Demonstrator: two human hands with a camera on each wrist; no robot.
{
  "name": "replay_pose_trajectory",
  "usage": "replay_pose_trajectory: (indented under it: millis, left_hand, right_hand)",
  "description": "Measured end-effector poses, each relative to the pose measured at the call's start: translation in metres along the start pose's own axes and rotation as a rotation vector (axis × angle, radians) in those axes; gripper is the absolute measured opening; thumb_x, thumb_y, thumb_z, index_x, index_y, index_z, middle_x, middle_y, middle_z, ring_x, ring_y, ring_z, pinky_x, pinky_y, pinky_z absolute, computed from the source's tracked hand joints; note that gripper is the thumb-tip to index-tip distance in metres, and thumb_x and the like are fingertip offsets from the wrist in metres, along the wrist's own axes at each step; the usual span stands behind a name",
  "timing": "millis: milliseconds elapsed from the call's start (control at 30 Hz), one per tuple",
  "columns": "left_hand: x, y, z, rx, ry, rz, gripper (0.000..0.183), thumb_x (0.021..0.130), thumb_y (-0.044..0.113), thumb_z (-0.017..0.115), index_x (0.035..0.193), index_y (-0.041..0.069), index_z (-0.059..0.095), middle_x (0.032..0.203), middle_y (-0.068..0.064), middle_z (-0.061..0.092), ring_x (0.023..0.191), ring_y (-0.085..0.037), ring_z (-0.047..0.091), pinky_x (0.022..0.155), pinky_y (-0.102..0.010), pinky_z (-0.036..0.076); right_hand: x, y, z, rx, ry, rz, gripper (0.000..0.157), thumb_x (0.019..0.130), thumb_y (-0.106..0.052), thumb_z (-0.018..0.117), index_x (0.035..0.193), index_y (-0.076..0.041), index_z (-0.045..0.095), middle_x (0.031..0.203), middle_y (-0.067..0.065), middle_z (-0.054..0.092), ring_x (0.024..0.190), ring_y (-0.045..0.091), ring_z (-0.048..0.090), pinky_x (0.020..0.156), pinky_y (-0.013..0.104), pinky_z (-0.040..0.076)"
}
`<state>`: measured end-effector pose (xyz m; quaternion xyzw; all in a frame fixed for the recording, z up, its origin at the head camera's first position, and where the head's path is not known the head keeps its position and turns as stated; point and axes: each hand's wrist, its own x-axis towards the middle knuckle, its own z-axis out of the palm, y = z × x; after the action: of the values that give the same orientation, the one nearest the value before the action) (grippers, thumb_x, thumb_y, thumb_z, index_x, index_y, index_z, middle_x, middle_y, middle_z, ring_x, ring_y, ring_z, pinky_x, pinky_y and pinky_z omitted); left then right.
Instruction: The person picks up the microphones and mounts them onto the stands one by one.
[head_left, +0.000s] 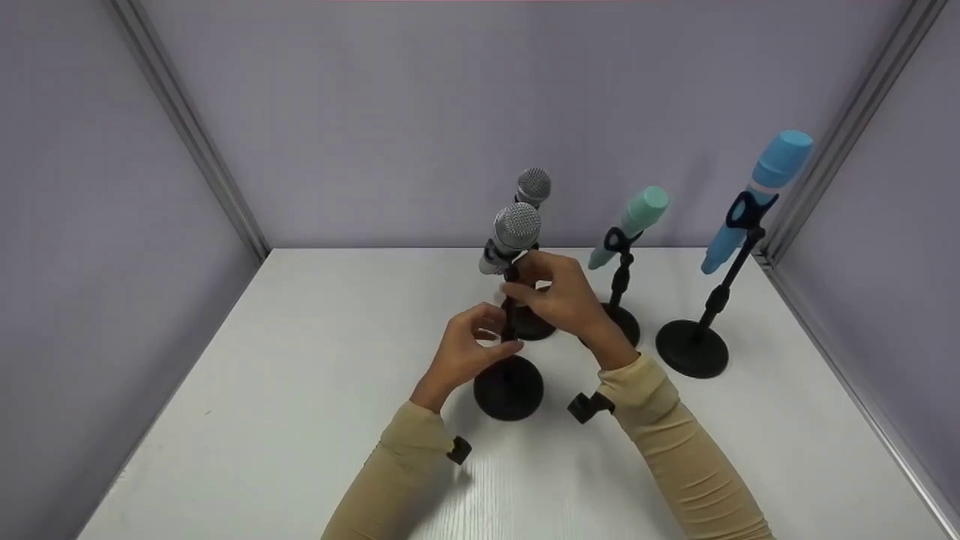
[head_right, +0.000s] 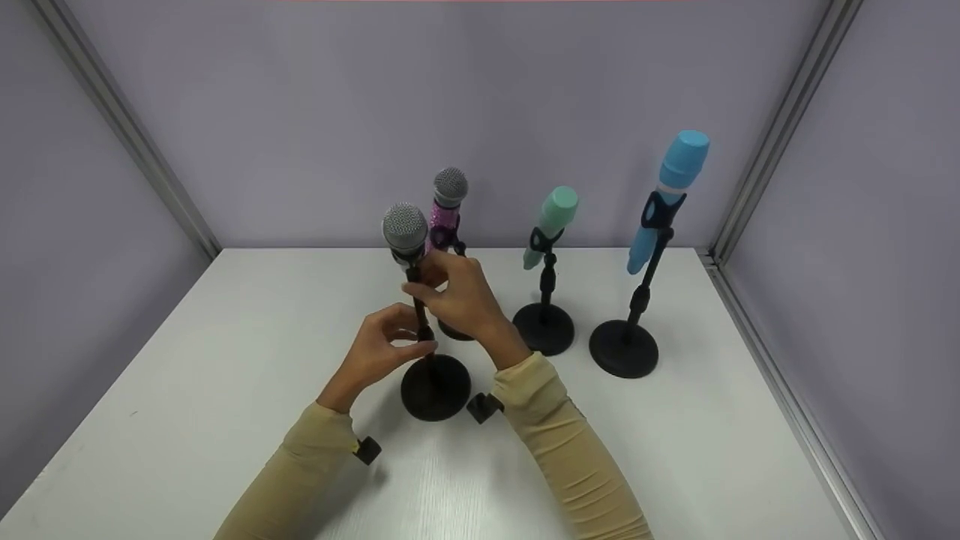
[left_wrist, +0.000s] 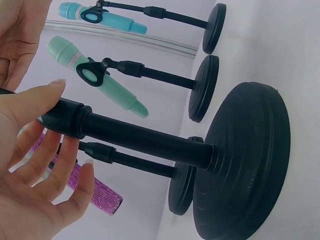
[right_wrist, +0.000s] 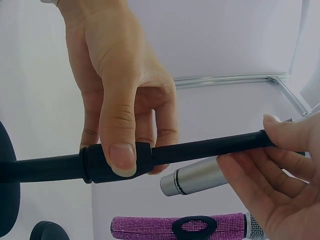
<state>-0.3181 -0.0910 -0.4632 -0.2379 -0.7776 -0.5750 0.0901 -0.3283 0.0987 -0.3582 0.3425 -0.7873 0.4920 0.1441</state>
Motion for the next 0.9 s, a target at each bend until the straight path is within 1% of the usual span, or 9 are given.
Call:
replay_pose_trajectory:
  millis: [67, 100, 200, 333, 400, 600, 733, 800, 900]
  left_hand:
    - [-0.0002, 0.0001, -0.0001, 0.0, 0.002, 0.006, 0.032, 0.084, 0.018, 0.086, 0.11, 0.008, 0.071, 0.108, -0.007, 0.075, 0.102, -0.025, 0.071, 0.095, -0.056, 0.057]
    - [-0.0003, 0.0003, -0.0003, 0.001, 0.0, 0.011, 0.03, 0.085, 0.017, 0.085, 0.11, 0.008, 0.072, 0.107, -0.008, 0.076, 0.102, -0.024, 0.071, 0.095, -0.055, 0.058]
    - [-0.0007, 0.0016, -0.0009, 0.003, -0.013, 0.03, 0.025, 0.086, 0.014, 0.083, 0.11, 0.009, 0.074, 0.107, -0.01, 0.077, 0.103, -0.025, 0.072, 0.096, -0.052, 0.058]
    - [-0.0009, 0.003, -0.0019, -0.006, -0.034, 0.05, 0.024, 0.088, 0.008, 0.08, 0.112, 0.006, 0.076, 0.107, -0.011, 0.078, 0.103, -0.029, 0.074, 0.097, -0.056, 0.057]
    - [-0.0007, 0.0027, -0.0022, -0.007, -0.045, 0.054, 0.024, 0.089, 0.006, 0.078, 0.113, 0.005, 0.076, 0.108, -0.012, 0.078, 0.104, -0.029, 0.074, 0.098, -0.055, 0.057]
    - [0.0004, 0.0024, -0.0041, 0.005, -0.09, 0.053, 0.029, 0.091, 0.0, 0.074, 0.119, 0.007, 0.075, 0.113, -0.011, 0.077, 0.105, -0.027, 0.074, 0.099, -0.046, 0.058]
    - [0.0005, 0.0029, -0.0058, 0.022, -0.107, 0.065, 0.029, 0.092, 0.004, 0.074, 0.12, 0.008, 0.074, 0.115, -0.01, 0.077, 0.106, -0.025, 0.074, 0.098, -0.046, 0.058]
    - [0.0007, 0.0022, -0.0055, 0.031, -0.106, 0.068, 0.03, 0.091, 0.01, 0.077, 0.121, 0.009, 0.073, 0.116, -0.01, 0.076, 0.107, -0.024, 0.073, 0.098, -0.049, 0.058]
    - [0.0009, 0.0006, -0.0038, 0.044, -0.091, 0.062, 0.037, 0.088, 0.02, 0.082, 0.123, 0.015, 0.071, 0.118, -0.007, 0.075, 0.108, -0.021, 0.072, 0.096, -0.053, 0.058]
  right_hand:
    - [-0.0003, 0.0, 0.0001, 0.002, 0.001, -0.002, 0.011, 0.091, -0.01, 0.078, 0.093, -0.003, 0.071, 0.082, 0.008, 0.074, 0.076, 0.012, 0.068, 0.075, 0.025, 0.056]
    - [-0.0004, -0.0001, 0.0, 0.003, 0.001, -0.004, 0.011, 0.091, -0.011, 0.078, 0.093, -0.003, 0.071, 0.082, 0.008, 0.074, 0.076, 0.012, 0.068, 0.075, 0.025, 0.056]
    - [-0.0008, -0.0001, -0.0001, 0.007, -0.001, -0.001, 0.011, 0.091, -0.012, 0.078, 0.092, -0.003, 0.071, 0.082, 0.008, 0.073, 0.077, 0.012, 0.068, 0.075, 0.025, 0.056]
    - [-0.0008, -0.0003, 0.0, 0.009, -0.002, 0.004, 0.011, 0.091, -0.012, 0.079, 0.091, -0.004, 0.071, 0.082, 0.007, 0.073, 0.077, 0.013, 0.068, 0.075, 0.023, 0.056]
    - [-0.0008, -0.0007, 0.0001, 0.007, -0.003, 0.002, 0.011, 0.091, -0.012, 0.078, 0.091, -0.004, 0.071, 0.082, 0.007, 0.073, 0.077, 0.012, 0.067, 0.075, 0.023, 0.056]
    - [-0.0007, -0.0011, 0.0, 0.01, -0.003, -0.005, 0.012, 0.091, -0.011, 0.078, 0.091, -0.003, 0.07, 0.081, 0.008, 0.072, 0.077, 0.012, 0.067, 0.075, 0.023, 0.056]
    - [-0.0003, -0.0013, -0.0001, 0.011, 0.0, -0.005, 0.012, 0.091, -0.011, 0.079, 0.091, -0.003, 0.071, 0.081, 0.008, 0.072, 0.076, 0.012, 0.067, 0.075, 0.023, 0.056]
    - [-0.0001, -0.0015, -0.0001, 0.008, 0.002, -0.003, 0.012, 0.09, -0.012, 0.08, 0.091, -0.004, 0.071, 0.082, 0.008, 0.073, 0.077, 0.012, 0.067, 0.076, 0.023, 0.056]
    - [-0.0002, -0.0017, 0.0, 0.005, 0.005, 0.0, 0.012, 0.09, -0.012, 0.08, 0.091, -0.004, 0.071, 0.082, 0.008, 0.073, 0.077, 0.011, 0.067, 0.076, 0.023, 0.056]
